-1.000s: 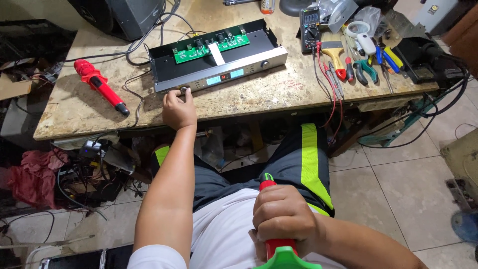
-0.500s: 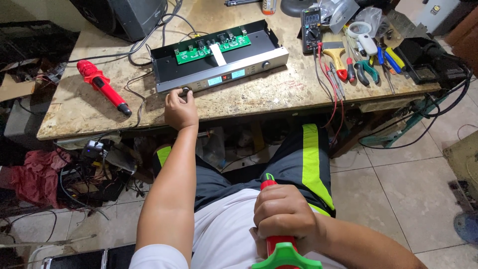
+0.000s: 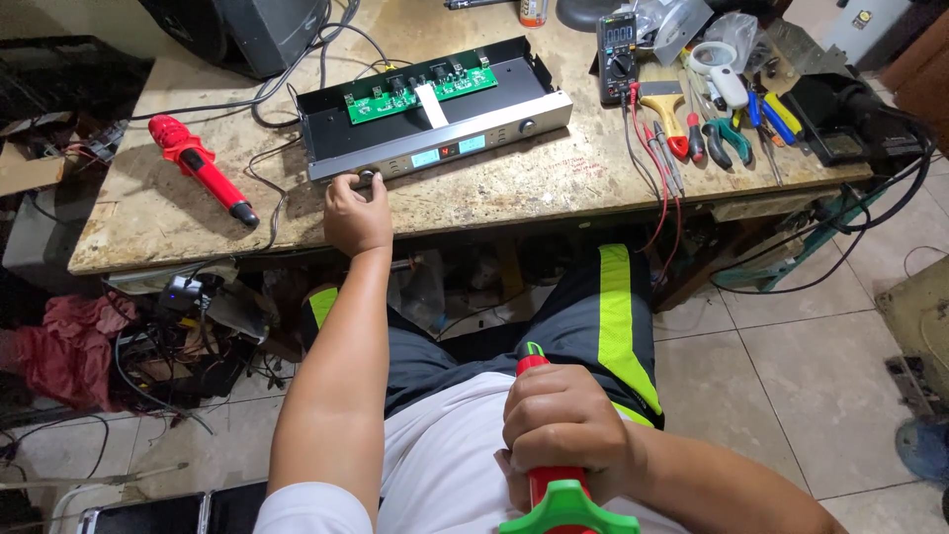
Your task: Adjusting the knobs and settings on a wireless microphone receiver while testing the microphones.
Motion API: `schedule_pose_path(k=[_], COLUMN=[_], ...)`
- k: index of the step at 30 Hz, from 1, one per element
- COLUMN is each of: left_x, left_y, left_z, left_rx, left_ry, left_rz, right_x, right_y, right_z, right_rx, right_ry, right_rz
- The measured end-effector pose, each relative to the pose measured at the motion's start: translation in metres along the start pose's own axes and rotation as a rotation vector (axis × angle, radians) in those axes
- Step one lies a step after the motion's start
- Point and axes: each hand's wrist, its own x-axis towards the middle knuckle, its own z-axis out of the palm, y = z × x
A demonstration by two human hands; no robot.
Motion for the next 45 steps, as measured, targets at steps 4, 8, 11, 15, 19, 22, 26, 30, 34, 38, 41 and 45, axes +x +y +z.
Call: schedule_pose_path(k=[4, 8, 11, 15, 19, 22, 26, 30, 34, 38, 41, 45], left_x=[0.0, 0.0, 0.0, 0.0, 0.0, 0.0, 0.002, 0.0, 0.0, 0.0, 0.0, 0.001], left_y=[0.0, 0.0, -0.001, -0.002, 0.001, 0.002, 0.004, -0.001, -0.001, 0.002, 0.0, 0.005], left_z=[0.0, 0.0, 0.002, 0.002, -0.002, -0.003, -0.008, -0.002, -0.004, -0.006, -0.006, -0.014], left_rx=[-0.02, -0.017, 0.007, -0.006, 0.001, 0.003, 0.008, 0.015, 0.01, 0.015, 0.013, 0.004], left_ry=[0.016, 0.022, 0.013, -0.008, -0.035, -0.04, -0.068, -0.058, -0.065, -0.083, -0.066, -0.085], left_rz=[0.015, 0.03, 0.015, 0.016, -0.004, -0.005, -0.007, -0.007, -0.01, -0.024, 0.003, 0.003], right_x=[-0.001, 0.002, 0.001, 0.002, 0.003, 0.003, 0.004, 0.003, 0.004, 0.006, 0.008, 0.001], right_y=[-0.001, -0.001, -0.002, -0.003, -0.002, -0.001, 0.0, 0.001, 0.005, 0.011, 0.017, 0.028], right_z=[-0.001, 0.0, -0.001, 0.001, 0.001, -0.001, -0.003, -0.004, -0.008, -0.014, -0.019, -0.024], right_rx=[0.007, 0.003, 0.0, -0.009, -0.016, -0.012, -0.015, -0.007, 0.02, 0.053, 0.047, 0.071], right_ry=[-0.03, 0.005, -0.011, -0.002, 0.019, 0.012, 0.014, 0.036, 0.03, 0.028, 0.028, 0.047], right_rz=[0.035, 0.008, 0.031, 0.041, 0.012, 0.018, 0.007, 0.004, 0.006, -0.005, -0.02, 0.042])
